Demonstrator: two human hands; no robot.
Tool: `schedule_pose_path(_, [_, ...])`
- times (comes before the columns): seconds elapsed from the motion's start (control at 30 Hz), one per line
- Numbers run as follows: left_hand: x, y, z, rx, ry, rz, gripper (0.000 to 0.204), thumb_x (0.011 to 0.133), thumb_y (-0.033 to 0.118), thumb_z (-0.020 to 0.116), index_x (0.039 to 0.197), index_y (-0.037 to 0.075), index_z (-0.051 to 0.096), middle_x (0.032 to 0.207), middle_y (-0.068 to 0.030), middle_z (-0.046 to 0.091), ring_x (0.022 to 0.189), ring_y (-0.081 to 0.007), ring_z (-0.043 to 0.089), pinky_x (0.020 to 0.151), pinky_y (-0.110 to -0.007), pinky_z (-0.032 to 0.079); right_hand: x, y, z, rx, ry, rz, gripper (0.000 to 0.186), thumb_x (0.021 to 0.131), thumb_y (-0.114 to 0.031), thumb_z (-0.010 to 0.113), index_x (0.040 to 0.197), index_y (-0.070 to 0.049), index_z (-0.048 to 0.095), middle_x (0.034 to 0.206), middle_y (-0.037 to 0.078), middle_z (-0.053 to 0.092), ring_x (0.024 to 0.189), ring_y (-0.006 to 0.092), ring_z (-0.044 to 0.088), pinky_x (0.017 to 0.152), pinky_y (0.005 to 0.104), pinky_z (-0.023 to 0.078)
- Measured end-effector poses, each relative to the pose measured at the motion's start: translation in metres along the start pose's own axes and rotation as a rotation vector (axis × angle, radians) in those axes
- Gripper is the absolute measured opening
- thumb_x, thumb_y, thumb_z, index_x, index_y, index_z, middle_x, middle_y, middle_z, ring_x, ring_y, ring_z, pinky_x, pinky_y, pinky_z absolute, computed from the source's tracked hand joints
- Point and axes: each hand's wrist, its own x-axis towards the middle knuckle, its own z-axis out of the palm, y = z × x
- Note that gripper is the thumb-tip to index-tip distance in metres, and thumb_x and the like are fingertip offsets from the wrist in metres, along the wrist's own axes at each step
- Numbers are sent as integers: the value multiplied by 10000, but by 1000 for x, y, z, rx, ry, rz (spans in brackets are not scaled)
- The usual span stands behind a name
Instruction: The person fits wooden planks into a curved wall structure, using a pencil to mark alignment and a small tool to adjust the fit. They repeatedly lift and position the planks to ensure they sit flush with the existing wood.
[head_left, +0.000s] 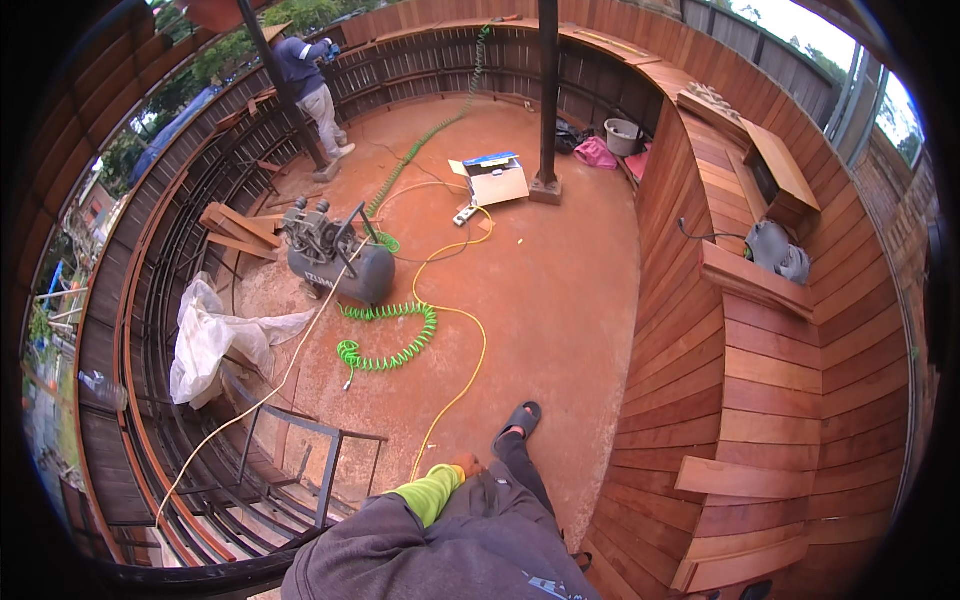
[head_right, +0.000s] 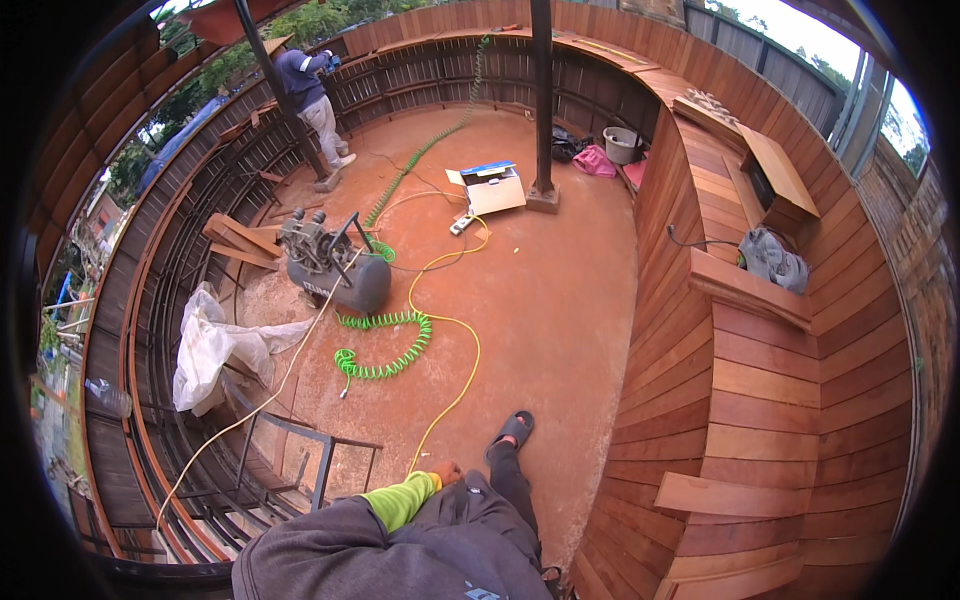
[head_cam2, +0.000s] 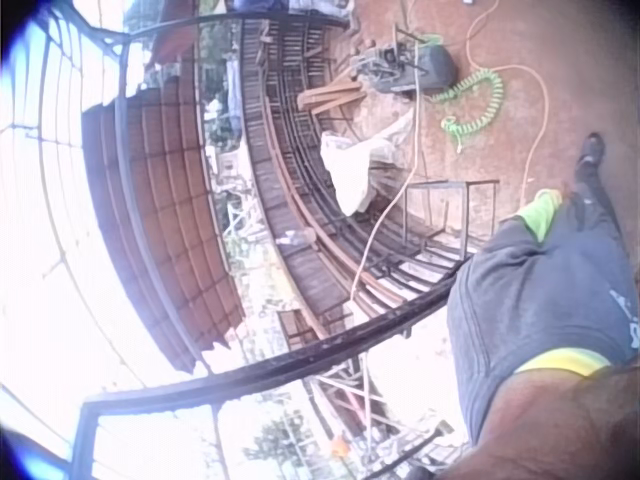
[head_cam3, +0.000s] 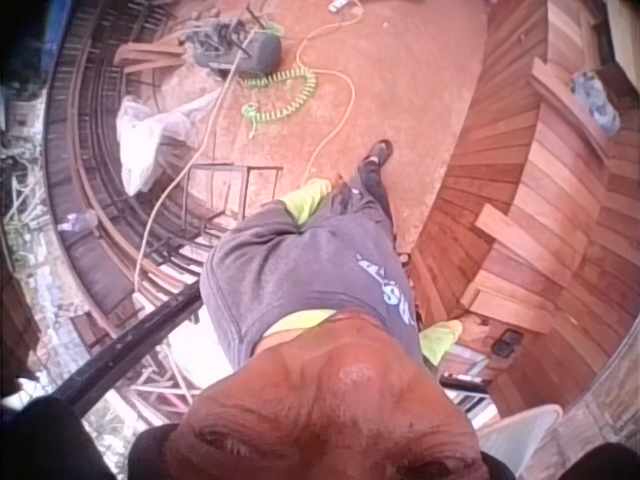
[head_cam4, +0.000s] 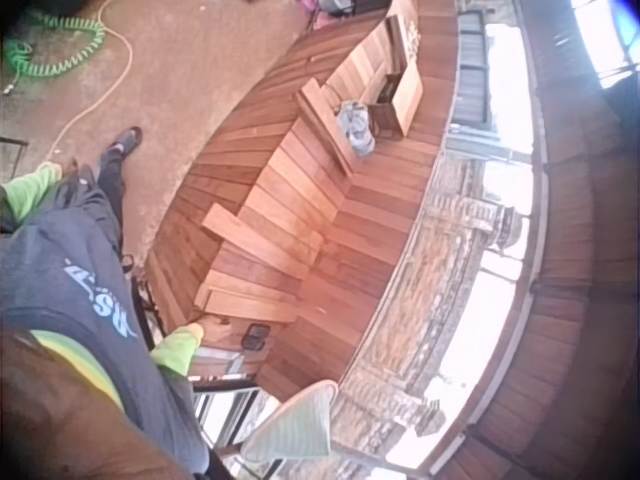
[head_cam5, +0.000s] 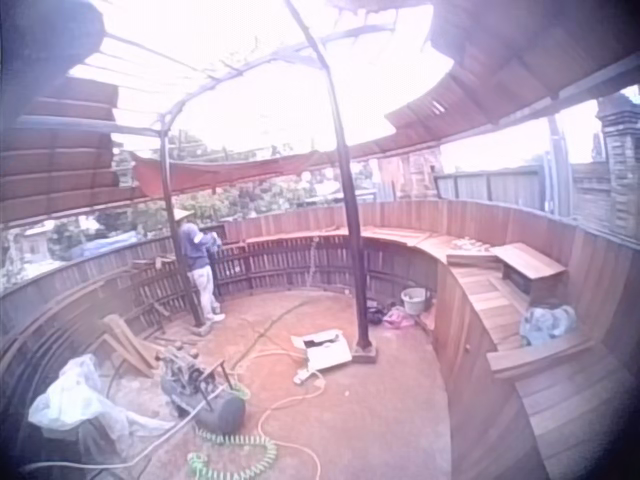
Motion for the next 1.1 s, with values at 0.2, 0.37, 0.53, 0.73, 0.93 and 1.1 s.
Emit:
schedule_pose_path(0.2, [1,1,3,46,46,22,392,716,376,638,907,44,721,897,-220,678,837,-361,659,759,-433,509,12,-12,-15,26,-220,133,358,945,-328,427,1012,-21,600,1033,192,631,958,401,601,827,505,494])
schedule_pose_path(0.37, [1,2,5,27,42,15,386,711,370,636,905,48,724,896,-222,676,841,-362,657,755,-438,510,-2,5,6,-33,-41,20,360,946,-328,426,1024,-23,600,1039,193,630,964,398,603,824,508,497])
schedule_pose_path(0.53, [1,6,3,47,34,25,400,716,378,636,915,42,721,899,-224,677,847,-362,658,763,-434,510,-5,12,10,-41,-50,24,348,932,-316,444,1034,-23,601,1044,202,629,967,403,603,828,511,496])
schedule_pose_path(0.73, [0,6,2,45,18,-7,413,724,386,641,929,36,717,910,-222,680,865,-358,658,778,-421,510,-6,11,12,-34,-36,11,339,914,-303,463,1041,-21,602,1046,212,628,970,408,602,833,515,494])
schedule_pose_path(0.93, [3,4,4,39,16,6,412,723,382,650,928,31,715,911,-223,680,866,-357,658,777,-424,508,0,4,2,-16,-17,-8,337,902,-294,456,1027,-20,606,1034,214,631,967,408,599,839,513,485])
schedule_pose_path(1.1, [4,2,6,61,43,5,392,725,372,647,920,40,720,911,-217,683,865,-351,660,775,-423,507,7,-9,-9,22,-88,63,328,898,-298,457,998,-23,605,1010,210,629,944,410,595,817,514,482])
